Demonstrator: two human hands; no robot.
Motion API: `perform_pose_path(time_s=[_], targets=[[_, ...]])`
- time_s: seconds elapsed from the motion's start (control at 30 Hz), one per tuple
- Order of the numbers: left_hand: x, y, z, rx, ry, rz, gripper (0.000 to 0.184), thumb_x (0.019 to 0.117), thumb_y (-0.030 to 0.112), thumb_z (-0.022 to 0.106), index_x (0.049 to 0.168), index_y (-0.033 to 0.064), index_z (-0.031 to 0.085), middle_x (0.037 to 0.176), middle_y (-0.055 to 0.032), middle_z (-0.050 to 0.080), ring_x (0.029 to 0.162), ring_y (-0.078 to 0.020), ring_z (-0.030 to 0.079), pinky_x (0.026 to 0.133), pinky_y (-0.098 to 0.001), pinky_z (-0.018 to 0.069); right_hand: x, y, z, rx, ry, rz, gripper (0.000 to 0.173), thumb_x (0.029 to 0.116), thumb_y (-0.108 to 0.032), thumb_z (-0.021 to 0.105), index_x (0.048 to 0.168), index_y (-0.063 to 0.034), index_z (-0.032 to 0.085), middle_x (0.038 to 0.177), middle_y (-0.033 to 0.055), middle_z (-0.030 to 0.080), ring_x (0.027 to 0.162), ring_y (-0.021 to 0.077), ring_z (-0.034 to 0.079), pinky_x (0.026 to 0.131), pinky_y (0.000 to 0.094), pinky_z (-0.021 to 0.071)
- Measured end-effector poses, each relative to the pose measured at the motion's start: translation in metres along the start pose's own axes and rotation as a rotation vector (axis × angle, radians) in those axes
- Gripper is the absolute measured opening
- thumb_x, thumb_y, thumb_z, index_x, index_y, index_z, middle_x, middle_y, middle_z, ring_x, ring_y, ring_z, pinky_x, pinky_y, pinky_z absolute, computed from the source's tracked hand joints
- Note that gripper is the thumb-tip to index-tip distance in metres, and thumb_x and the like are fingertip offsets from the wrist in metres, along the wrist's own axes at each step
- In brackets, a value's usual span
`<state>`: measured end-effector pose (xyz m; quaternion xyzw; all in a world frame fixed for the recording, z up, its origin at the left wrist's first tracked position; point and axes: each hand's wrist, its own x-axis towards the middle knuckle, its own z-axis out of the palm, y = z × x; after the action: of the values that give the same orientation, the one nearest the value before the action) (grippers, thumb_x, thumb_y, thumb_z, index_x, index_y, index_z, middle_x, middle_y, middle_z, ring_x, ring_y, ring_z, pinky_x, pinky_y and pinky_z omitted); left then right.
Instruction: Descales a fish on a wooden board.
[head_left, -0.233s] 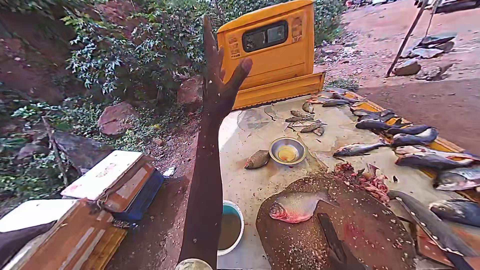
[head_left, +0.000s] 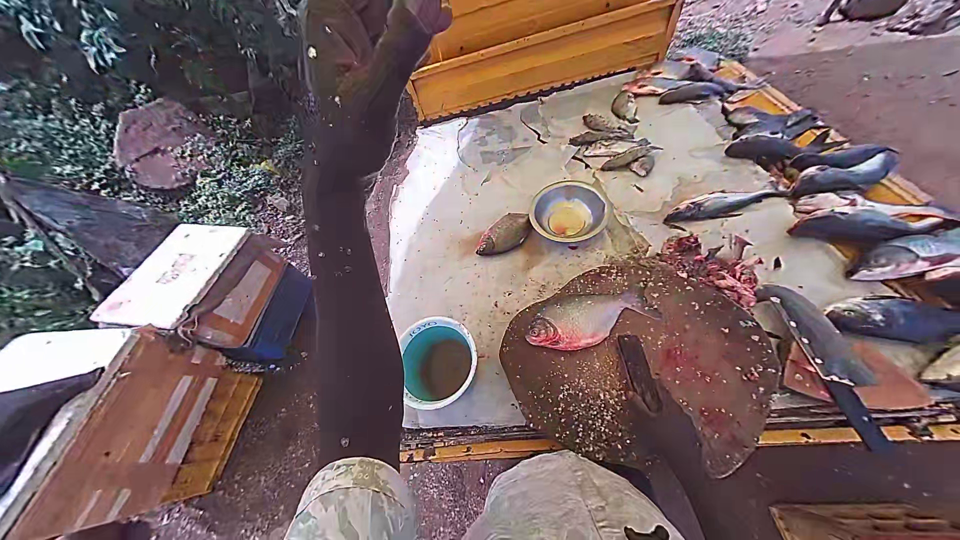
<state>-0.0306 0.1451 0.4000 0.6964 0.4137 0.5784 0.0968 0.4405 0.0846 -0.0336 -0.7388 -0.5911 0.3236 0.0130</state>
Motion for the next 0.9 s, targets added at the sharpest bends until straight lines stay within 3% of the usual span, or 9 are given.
perform_pose_path(time_s=[0.07,0.17,0.23,0.33,0.4,0.6,0.77,0.83,0.9], targets=[[-0.108,-0.052,-0.003,-0.023,-0.316,-0.436,0.063,0.1043,0.038,0.056,0.154,0.0012,0.042,0.121,-0.0044,0.073,0.103,-0.0145,0.073,0.092,-0.0326,0.0608,-0.003,0.007,-0.003,-0.04,-0.022,-0.007,0.076,0.0979,-0.058,0.061,0.162,-0.0251,0.035,0.124,0.0265,0.068,0.112,0.0485,0.066,0.093,0.0708,0.0488],[-0.255,-0.128,0.004,0.333,-0.704,-1.203,0.038,0.1048,0.043,0.058,0.11,0.0072,0.071,0.075,-0.004,0.066,0.058,-0.012,0.057,0.058,-0.0306,0.0486,-0.011,0.01,-0.002,-0.056,-0.044,0.035,0.078,0.0968,-0.061,0.06,0.162,-0.0265,0.034,0.121,0.0234,0.07,0.11,0.045,0.068,0.092,0.0677,0.0516],[-0.34,-0.179,0.016,0.578,-0.899,-1.458,0.044,0.1037,0.046,0.057,0.109,0.0039,0.069,0.087,-0.0125,0.069,0.072,-0.0226,0.065,0.071,-0.0444,0.0548,-0.003,0.002,-0.007,-0.077,-0.036,0.046,0.078,0.0968,-0.061,0.061,0.161,-0.0259,0.034,0.121,0.0213,0.071,0.11,0.0424,0.069,0.093,0.065,0.0521],[-0.446,-0.191,0.051,0.715,-0.803,-1.459,0.048,0.1043,0.032,0.057,0.14,-0.0005,0.058,0.141,-0.0242,0.059,0.132,-0.0385,0.056,0.111,-0.0587,0.042,-0.006,0.008,-0.001,-0.11,-0.045,0.051,0.078,0.0958,-0.062,0.061,0.161,-0.0283,0.034,0.12,0.0204,0.071,0.107,0.0415,0.07,0.091,0.0651,0.0533],[-0.473,-0.19,0.079,0.736,-0.828,-1.4,0.051,0.1057,0.03,0.054,0.147,-0.0003,0.051,0.152,-0.0252,0.049,0.144,-0.042,0.043,0.117,-0.0595,0.0346,-0.003,0.007,-0.001,-0.112,-0.051,0.042,0.077,0.096,-0.064,0.059,0.16,-0.0296,0.034,0.118,0.0196,0.071,0.105,0.0403,0.07,0.09,0.0646,0.0542],[-0.405,-0.158,0.106,0.813,-0.857,-1.167,0.043,0.1036,0.03,0.054,0.136,0.0026,0.061,0.138,-0.0225,0.061,0.133,-0.0404,0.054,0.11,-0.0619,0.0419,-0.008,0.007,0.0,-0.133,-0.05,0.059,0.078,0.0972,-0.063,0.057,0.162,-0.0296,0.031,0.118,0.0195,0.072,0.105,0.041,0.07,0.09,0.0639,0.0541],[-0.334,-0.127,0.129,0.92,-0.263,-1.279,0.038,0.105,0.036,0.051,0.114,0.0066,0.072,0.113,-0.0212,0.071,0.112,-0.0389,0.067,0.096,-0.0605,0.0497,-0.011,0.001,-0.001,0.169,-0.022,0.042,0.072,0.0966,-0.051,0.068,0.157,-0.0203,0.044,0.131,0.0182,0.067,0.119,0.0347,0.066,0.103,0.0581,0.0501],[-0.332,-0.131,0.164,0.73,-0.18,-1.045,0.035,0.1044,0.034,0.055,0.127,0.0107,0.07,0.115,-0.0146,0.073,0.109,-0.0324,0.069,0.096,-0.0555,0.0526,-0.011,-0.022,-0.002,0.507,-0.007,0.036,0.062,0.0967,-0.04,0.072,0.149,-0.0128,0.055,0.126,0.0152,0.069,0.11,0.0249,0.069,0.096,0.0476,0.0546],[-0.339,-0.155,0.212,0.487,-0.369,-0.943,0.07,0.0991,0.047,0.063,0.157,0.0152,0.042,0.15,-0.0114,0.056,0.136,-0.0283,0.056,0.114,-0.0521,0.0434,0.009,-0.056,-0.016,0.584,-0.089,-0.059,0.062,0.0972,-0.039,0.072,0.15,-0.0114,0.054,0.129,0.0129,0.069,0.108,0.0195,0.069,0.095,0.0412,0.0554]])
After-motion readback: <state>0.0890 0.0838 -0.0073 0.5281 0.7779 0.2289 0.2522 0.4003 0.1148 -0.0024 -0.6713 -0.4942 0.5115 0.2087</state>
